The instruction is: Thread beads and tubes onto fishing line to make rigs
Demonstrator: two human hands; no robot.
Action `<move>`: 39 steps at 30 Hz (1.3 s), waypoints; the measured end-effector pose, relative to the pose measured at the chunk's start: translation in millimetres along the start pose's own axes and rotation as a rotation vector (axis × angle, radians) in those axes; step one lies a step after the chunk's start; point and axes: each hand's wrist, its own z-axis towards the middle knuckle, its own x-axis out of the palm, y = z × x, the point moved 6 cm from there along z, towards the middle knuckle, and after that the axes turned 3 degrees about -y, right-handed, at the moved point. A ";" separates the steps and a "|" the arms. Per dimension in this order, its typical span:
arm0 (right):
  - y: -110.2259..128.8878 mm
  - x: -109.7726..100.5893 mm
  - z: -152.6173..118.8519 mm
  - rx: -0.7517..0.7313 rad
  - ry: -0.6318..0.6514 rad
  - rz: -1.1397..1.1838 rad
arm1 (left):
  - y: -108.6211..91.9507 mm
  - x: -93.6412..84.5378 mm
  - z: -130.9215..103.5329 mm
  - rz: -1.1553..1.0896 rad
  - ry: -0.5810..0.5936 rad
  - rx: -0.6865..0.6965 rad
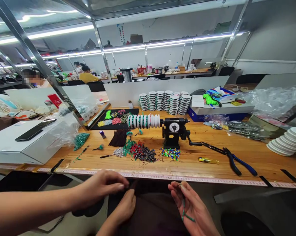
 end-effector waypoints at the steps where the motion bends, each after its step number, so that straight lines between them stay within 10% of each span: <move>1: 0.4 0.2 0.2 0.003 0.006 0.004 | -11.8 0.0 3.6 0.035 0.032 0.020; 11: -0.1 6.2 3.7 0.021 0.052 0.045 | -12.2 62.3 43.9 0.041 0.233 -0.041; 23: -0.4 25.6 -7.4 0.030 0.015 0.073 | -15.0 53.8 31.5 -0.211 0.439 -0.326; 39: -5.4 20.3 -3.7 -0.014 -0.002 0.040 | -15.9 43.5 31.4 -0.205 0.335 -0.268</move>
